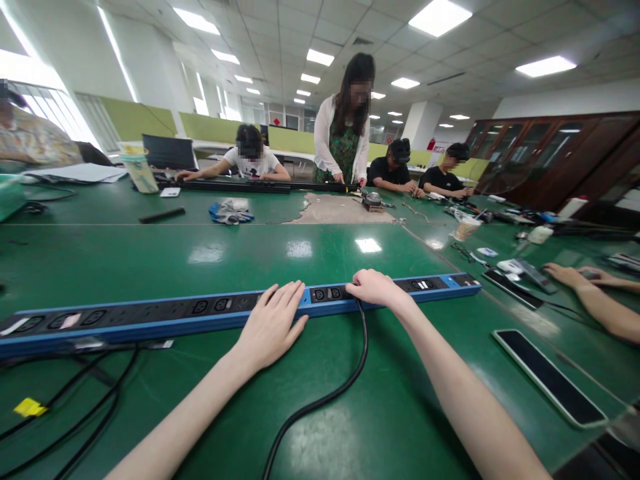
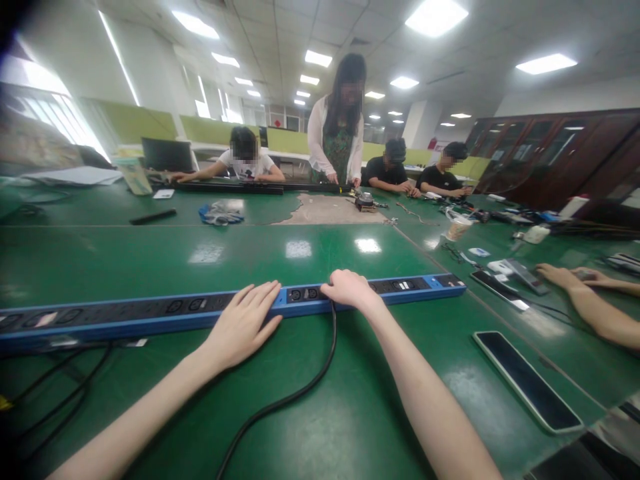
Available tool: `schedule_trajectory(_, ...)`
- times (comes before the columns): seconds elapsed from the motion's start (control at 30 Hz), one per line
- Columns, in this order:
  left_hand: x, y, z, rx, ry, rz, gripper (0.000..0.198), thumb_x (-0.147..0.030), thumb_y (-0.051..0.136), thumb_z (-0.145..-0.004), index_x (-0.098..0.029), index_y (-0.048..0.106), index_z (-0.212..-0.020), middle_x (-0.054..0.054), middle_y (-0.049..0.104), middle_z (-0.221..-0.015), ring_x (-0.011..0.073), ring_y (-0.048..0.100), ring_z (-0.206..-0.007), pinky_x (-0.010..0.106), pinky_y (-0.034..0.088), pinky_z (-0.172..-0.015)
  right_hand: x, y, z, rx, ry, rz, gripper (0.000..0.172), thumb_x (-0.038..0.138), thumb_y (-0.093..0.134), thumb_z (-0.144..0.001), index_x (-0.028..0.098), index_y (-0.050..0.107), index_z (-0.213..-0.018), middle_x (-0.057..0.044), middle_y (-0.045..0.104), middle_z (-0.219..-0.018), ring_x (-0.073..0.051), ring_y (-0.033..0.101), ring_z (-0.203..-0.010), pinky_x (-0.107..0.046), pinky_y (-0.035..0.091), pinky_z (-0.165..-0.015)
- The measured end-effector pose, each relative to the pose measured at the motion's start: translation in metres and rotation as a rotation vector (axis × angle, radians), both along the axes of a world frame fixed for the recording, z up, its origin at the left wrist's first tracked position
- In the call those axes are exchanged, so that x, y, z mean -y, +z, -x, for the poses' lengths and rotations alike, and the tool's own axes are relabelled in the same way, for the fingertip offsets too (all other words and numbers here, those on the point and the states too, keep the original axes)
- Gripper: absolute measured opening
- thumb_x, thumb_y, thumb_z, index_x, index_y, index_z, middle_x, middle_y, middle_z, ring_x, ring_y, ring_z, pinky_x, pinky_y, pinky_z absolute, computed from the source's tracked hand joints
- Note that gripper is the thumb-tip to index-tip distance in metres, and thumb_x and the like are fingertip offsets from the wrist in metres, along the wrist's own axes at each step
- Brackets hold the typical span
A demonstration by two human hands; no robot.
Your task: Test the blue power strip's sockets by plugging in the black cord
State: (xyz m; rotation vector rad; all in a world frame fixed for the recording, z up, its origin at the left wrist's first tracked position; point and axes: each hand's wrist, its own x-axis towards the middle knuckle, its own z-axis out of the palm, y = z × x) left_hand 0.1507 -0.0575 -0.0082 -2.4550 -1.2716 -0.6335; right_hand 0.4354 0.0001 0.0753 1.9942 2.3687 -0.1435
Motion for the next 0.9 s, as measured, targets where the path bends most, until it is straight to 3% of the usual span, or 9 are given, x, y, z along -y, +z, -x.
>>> schedule_trajectory(0.13, -0.007, -0.005, -0.061, 0.039, -0.018, -0.002, 0.061, -0.043, 0.043, -0.108, -0.016, 0.044, -0.163, 0.014, 0.051, -0.165, 0.0301, 0.047, -0.152, 0.052, 0.031, -0.129, -0.001, 0.000, -0.002, -0.037, 0.021, 0.032, 0.045, 0.053, 0.049, -0.098, 0.020, 0.077, -0.085, -0.013, 0.079, -0.094, -0.026, 0.073, -0.087, -0.030, 0.048, -0.073)
schedule_trajectory(0.23, -0.014, -0.015, -0.083, 0.066, 0.012, -0.013, 0.060, -0.041, 0.044, -0.108, -0.013, 0.047, -0.161, 0.018, 0.053, -0.162, 0.0328, 0.049, -0.150, 0.054, 0.033, -0.127, -0.004, -0.001, -0.006, -0.051, 0.045, 0.036, 0.045, 0.054, 0.050, -0.097, 0.020, 0.076, -0.083, -0.011, 0.078, -0.088, -0.023, 0.070, -0.081, -0.028, 0.044, -0.068)
schedule_trajectory(0.47, -0.017, -0.023, -0.082, 0.100, -0.005, -0.045, 0.062, -0.039, 0.045, -0.108, -0.017, 0.041, -0.166, 0.016, 0.055, -0.161, 0.0318, 0.051, -0.149, 0.053, 0.033, -0.128, -0.010, 0.000, -0.012, -0.113, 0.103, 0.128, 0.050, 0.058, 0.053, -0.096, 0.017, 0.074, -0.079, -0.007, 0.075, -0.081, -0.019, 0.067, -0.075, -0.025, 0.041, -0.065)
schedule_trajectory(0.73, -0.016, -0.021, -0.083, 0.096, -0.002, -0.029, 0.058, -0.039, 0.044, -0.109, -0.015, 0.047, -0.162, 0.016, 0.056, -0.160, 0.0314, 0.051, -0.148, 0.052, 0.033, -0.128, 0.003, 0.000, 0.001, 0.009, 0.003, -0.023, 0.046, 0.052, 0.049, -0.099, 0.018, 0.080, -0.095, -0.018, 0.080, -0.105, -0.030, 0.075, -0.098, -0.033, 0.052, -0.081)
schedule_trajectory(0.9, -0.016, -0.020, -0.082, 0.116, -0.022, -0.044, 0.061, -0.039, 0.045, -0.108, -0.018, 0.042, -0.165, 0.016, 0.057, -0.159, 0.0323, 0.053, -0.147, 0.054, 0.035, -0.126, 0.006, 0.001, 0.002, -0.001, -0.020, -0.029, 0.045, 0.053, 0.051, -0.098, 0.019, 0.080, -0.089, -0.016, 0.080, -0.102, -0.029, 0.075, -0.099, -0.032, 0.051, -0.082)
